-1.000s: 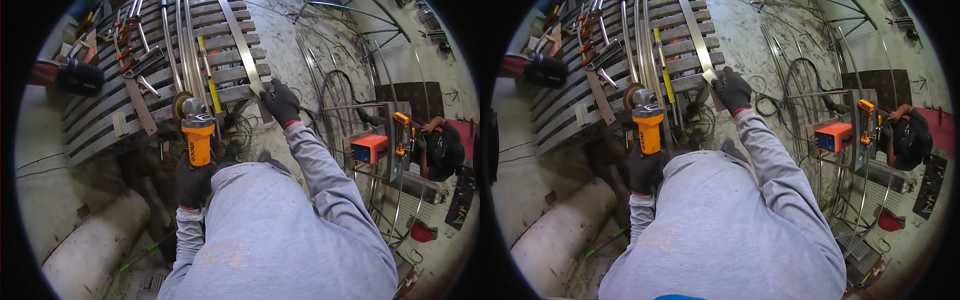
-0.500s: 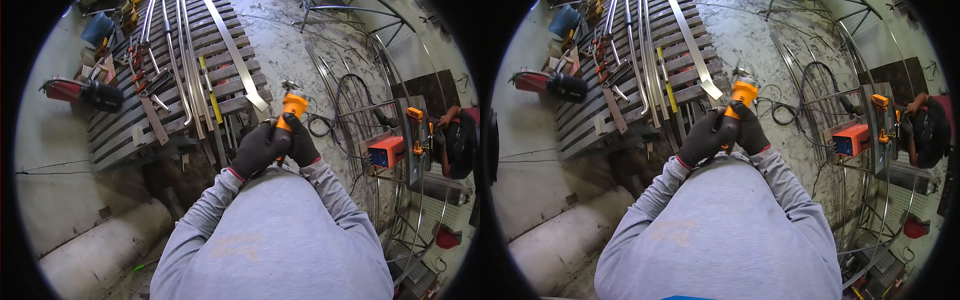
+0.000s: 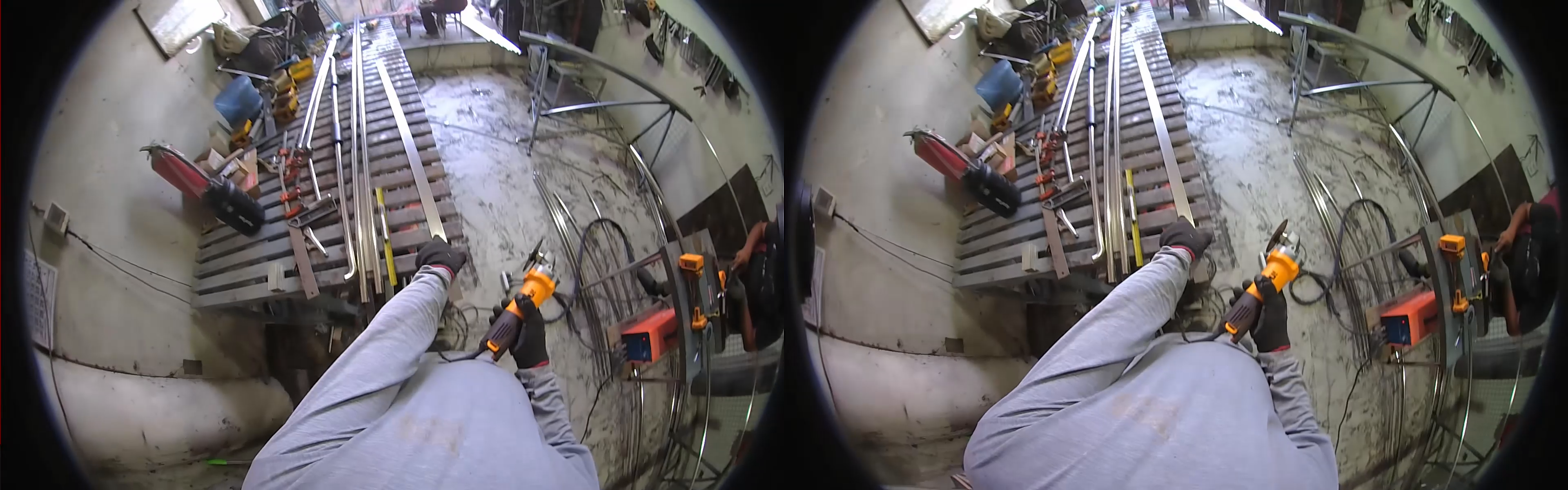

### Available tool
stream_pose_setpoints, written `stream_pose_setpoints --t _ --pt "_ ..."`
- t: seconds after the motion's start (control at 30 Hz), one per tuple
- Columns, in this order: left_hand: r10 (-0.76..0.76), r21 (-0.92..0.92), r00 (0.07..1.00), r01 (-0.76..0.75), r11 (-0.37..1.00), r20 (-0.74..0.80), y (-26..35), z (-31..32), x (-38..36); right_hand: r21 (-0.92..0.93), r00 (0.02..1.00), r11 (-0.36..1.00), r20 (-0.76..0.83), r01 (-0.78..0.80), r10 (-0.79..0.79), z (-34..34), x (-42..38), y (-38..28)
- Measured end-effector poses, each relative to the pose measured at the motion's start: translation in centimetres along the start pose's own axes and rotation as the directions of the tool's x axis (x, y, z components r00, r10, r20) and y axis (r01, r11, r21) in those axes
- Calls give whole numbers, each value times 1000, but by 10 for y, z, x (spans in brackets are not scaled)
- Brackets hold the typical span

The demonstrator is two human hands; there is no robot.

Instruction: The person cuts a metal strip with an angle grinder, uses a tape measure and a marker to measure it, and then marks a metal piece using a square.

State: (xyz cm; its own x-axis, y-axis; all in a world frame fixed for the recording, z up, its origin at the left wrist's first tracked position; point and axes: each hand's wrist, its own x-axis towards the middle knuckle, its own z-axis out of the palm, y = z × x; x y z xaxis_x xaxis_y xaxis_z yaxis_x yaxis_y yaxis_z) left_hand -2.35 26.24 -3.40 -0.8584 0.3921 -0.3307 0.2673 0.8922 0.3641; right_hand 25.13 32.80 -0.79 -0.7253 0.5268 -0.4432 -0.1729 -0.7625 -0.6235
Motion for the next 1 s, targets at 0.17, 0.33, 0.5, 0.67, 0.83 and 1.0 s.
stream_pose_setpoints --t 0.17,0.33,0.5,0.67,0.83,1.0 --pt "-92 -104 995 86 991 -47 -6 32 23 -25 1000 1000 2 9 -9 0 -6 -2" --pt "-113 -245 983 76 967 -143 -12 29 7 -52 998 997 21 54 -53 3 -12 -3" --pt "52 -80 982 -68 994 -183 -91 95 92 -18 995 1000 98 -13 14 -2 -8 -1" --pt "505 -102 720 -616 781 -475 -154 48 32 -140 992 988 118 58 -41 3 -14 -5" --pt "336 -991 941 88 -104 48 -118 -50 -99 -349 976 928 210 131 -59 25 -26 -17" --pt "219 -844 909 -413 341 -356 -106 -89 -144 -469 940 871 339 146 25 57 -37 -19"
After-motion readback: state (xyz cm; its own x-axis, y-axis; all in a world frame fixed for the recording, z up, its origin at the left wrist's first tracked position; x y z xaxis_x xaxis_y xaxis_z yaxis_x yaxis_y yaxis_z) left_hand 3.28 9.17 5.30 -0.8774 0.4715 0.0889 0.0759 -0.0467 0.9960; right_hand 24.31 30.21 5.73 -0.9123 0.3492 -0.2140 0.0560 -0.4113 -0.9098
